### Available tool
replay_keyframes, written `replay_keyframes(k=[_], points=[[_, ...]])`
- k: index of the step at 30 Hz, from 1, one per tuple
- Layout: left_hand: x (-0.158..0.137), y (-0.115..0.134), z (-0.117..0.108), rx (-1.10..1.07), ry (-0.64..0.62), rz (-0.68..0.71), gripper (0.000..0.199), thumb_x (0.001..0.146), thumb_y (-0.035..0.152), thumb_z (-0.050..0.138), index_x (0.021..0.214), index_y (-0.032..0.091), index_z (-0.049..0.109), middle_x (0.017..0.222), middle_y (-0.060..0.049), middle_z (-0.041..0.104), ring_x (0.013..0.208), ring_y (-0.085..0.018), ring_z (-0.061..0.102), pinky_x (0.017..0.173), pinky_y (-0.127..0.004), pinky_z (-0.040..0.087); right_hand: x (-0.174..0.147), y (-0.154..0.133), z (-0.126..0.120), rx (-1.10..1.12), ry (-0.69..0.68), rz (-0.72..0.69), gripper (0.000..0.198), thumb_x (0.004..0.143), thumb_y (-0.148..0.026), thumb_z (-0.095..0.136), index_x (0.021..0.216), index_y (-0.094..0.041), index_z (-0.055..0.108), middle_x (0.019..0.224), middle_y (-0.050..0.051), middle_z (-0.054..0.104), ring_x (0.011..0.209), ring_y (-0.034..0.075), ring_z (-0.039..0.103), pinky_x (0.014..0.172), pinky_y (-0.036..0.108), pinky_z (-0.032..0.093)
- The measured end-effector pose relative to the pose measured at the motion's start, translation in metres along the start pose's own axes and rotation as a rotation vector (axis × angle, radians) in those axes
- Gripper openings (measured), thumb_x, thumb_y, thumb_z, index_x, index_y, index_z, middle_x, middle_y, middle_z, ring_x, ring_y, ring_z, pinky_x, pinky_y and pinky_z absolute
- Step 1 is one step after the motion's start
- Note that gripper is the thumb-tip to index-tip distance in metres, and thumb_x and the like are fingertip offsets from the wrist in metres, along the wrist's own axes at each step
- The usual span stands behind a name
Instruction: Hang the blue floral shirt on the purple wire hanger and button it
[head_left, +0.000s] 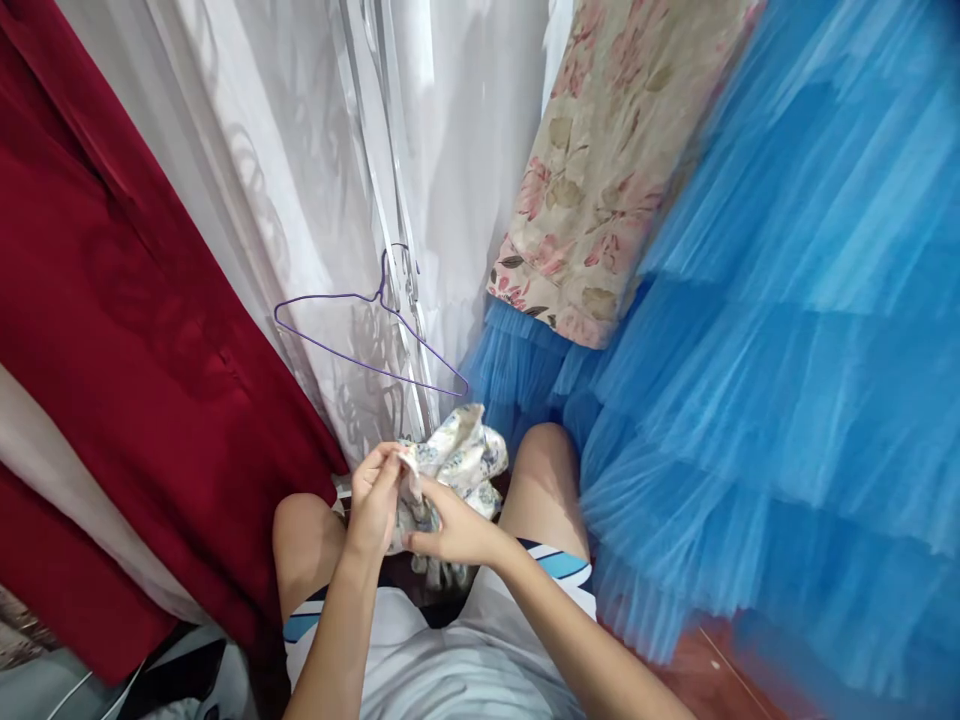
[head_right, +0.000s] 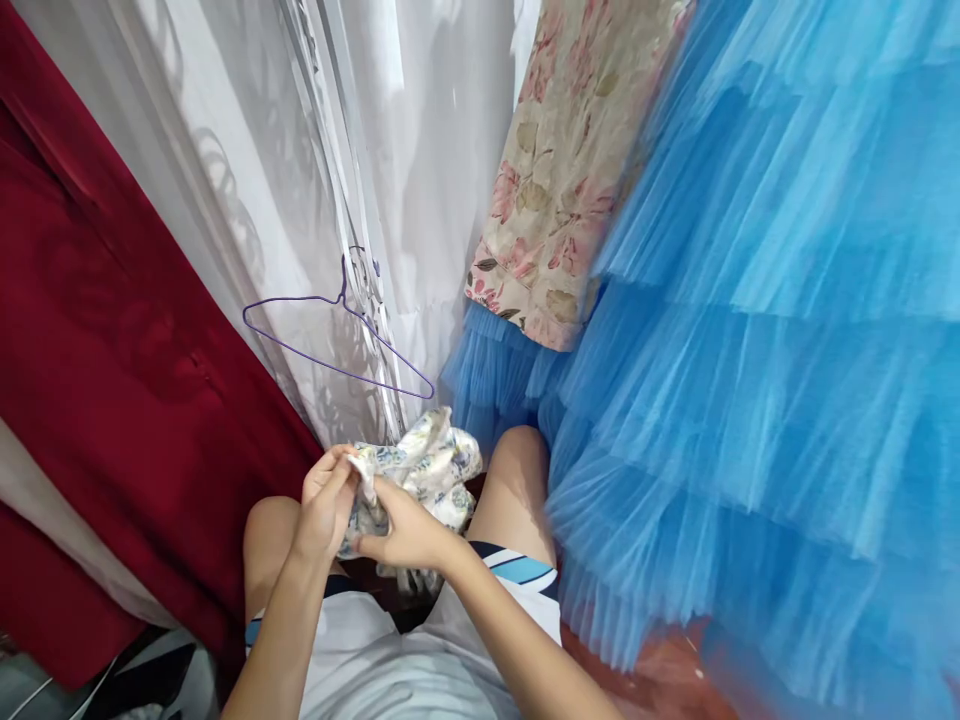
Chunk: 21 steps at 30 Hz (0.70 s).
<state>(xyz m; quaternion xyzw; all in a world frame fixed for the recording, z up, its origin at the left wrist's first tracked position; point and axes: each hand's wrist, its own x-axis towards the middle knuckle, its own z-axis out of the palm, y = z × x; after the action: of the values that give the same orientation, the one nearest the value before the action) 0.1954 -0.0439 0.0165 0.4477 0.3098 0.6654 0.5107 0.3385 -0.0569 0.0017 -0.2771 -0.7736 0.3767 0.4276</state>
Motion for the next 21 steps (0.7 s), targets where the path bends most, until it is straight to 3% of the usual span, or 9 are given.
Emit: replay_keyframes(k=[2, 4, 7, 8, 10, 13, 18, 19, 21], points=[[-0.005, 0.005, 0.011, 0.19, -0.099, 0.069, 0.021, 0.083, 0.035, 0.07, 0.098, 0.02, 0.07, 0.092, -0.005, 0.068, 0.086, -0.017, 0.064, 0.082, -0.027, 0.049, 0.0, -0.004, -0.002, 0.154, 0.02, 0.082, 0.021, 0.083, -0.031, 0.062, 0.098, -0.017, 0.06, 0.092, 0.004, 0.061, 0.086, 0.019, 0.056, 0.082, 0.031, 0.046], [-0.007, 0.006, 0.015, 0.289, -0.205, 0.094, 0.041, 0.083, 0.033, 0.071, 0.122, 0.024, 0.063, 0.108, -0.007, 0.067, 0.104, -0.02, 0.062, 0.097, -0.031, 0.044, 0.0, -0.007, -0.01, 0.258, 0.08, 0.158, 0.024, 0.091, -0.039, 0.054, 0.089, -0.016, 0.06, 0.08, 0.001, 0.058, 0.075, 0.016, 0.052, 0.074, 0.028, 0.045], [-0.012, -0.005, 0.011, 0.208, -0.461, -0.092, 0.074, 0.083, 0.038, 0.07, 0.148, 0.032, 0.035, 0.126, -0.008, 0.061, 0.117, -0.023, 0.058, 0.104, -0.038, 0.041, -0.004, -0.015, -0.035, 0.348, 0.037, 0.21, 0.027, 0.089, -0.042, 0.058, 0.09, -0.015, 0.062, 0.078, 0.0, 0.059, 0.072, 0.014, 0.051, 0.07, 0.026, 0.044], [-0.014, -0.011, 0.008, 0.19, -0.554, -0.183, 0.074, 0.083, 0.042, 0.07, 0.148, 0.03, 0.036, 0.124, -0.009, 0.062, 0.113, -0.025, 0.059, 0.1, -0.039, 0.044, -0.008, -0.018, -0.047, 0.35, 0.008, 0.226, 0.026, 0.087, -0.04, 0.06, 0.087, -0.015, 0.063, 0.075, 0.0, 0.058, 0.068, 0.013, 0.05, 0.066, 0.025, 0.043], [-0.02, -0.025, -0.001, 0.283, -0.651, -0.28, 0.059, 0.081, 0.047, 0.07, 0.131, 0.02, 0.057, 0.108, -0.01, 0.067, 0.101, -0.027, 0.063, 0.091, -0.038, 0.049, -0.014, -0.025, -0.078, 0.288, -0.023, 0.24, 0.022, 0.082, -0.035, 0.065, 0.076, -0.014, 0.064, 0.065, -0.002, 0.055, 0.059, 0.011, 0.046, 0.056, 0.022, 0.038], [-0.026, -0.038, -0.013, 0.565, -0.564, -0.19, 0.037, 0.08, 0.045, 0.07, 0.097, 0.013, 0.071, 0.091, -0.007, 0.067, 0.087, -0.023, 0.061, 0.081, -0.032, 0.049, -0.011, -0.03, -0.138, 0.127, 0.086, 0.179, 0.018, 0.07, -0.027, 0.071, 0.062, -0.013, 0.063, 0.056, -0.003, 0.052, 0.052, 0.01, 0.042, 0.051, 0.022, 0.032], [-0.018, -0.02, -0.019, 0.634, -0.343, -0.025, 0.027, 0.081, 0.042, 0.069, 0.086, 0.015, 0.067, 0.075, -0.001, 0.061, 0.071, -0.015, 0.055, 0.064, -0.023, 0.044, 0.06, -0.026, -0.226, -0.009, 0.477, 0.039, 0.02, 0.063, -0.029, 0.067, 0.051, -0.014, 0.061, 0.05, -0.002, 0.055, 0.051, 0.012, 0.045, 0.052, 0.023, 0.034], [-0.015, -0.01, -0.018, 0.619, -0.305, 0.0, 0.026, 0.081, 0.041, 0.069, 0.085, 0.016, 0.066, 0.074, -0.001, 0.06, 0.069, -0.015, 0.054, 0.062, -0.022, 0.043, 0.081, -0.026, -0.233, -0.007, 0.487, 0.039, 0.019, 0.062, -0.029, 0.067, 0.052, -0.014, 0.061, 0.05, -0.002, 0.054, 0.053, 0.012, 0.047, 0.053, 0.023, 0.035], [-0.007, 0.011, -0.018, 0.585, -0.234, 0.05, 0.023, 0.08, 0.04, 0.07, 0.084, 0.018, 0.066, 0.073, 0.0, 0.059, 0.067, -0.014, 0.052, 0.059, -0.021, 0.042, 0.119, -0.029, -0.234, 0.048, 0.37, 0.094, 0.016, 0.064, -0.029, 0.07, 0.063, -0.014, 0.065, 0.059, -0.002, 0.06, 0.058, 0.012, 0.052, 0.057, 0.022, 0.039]])
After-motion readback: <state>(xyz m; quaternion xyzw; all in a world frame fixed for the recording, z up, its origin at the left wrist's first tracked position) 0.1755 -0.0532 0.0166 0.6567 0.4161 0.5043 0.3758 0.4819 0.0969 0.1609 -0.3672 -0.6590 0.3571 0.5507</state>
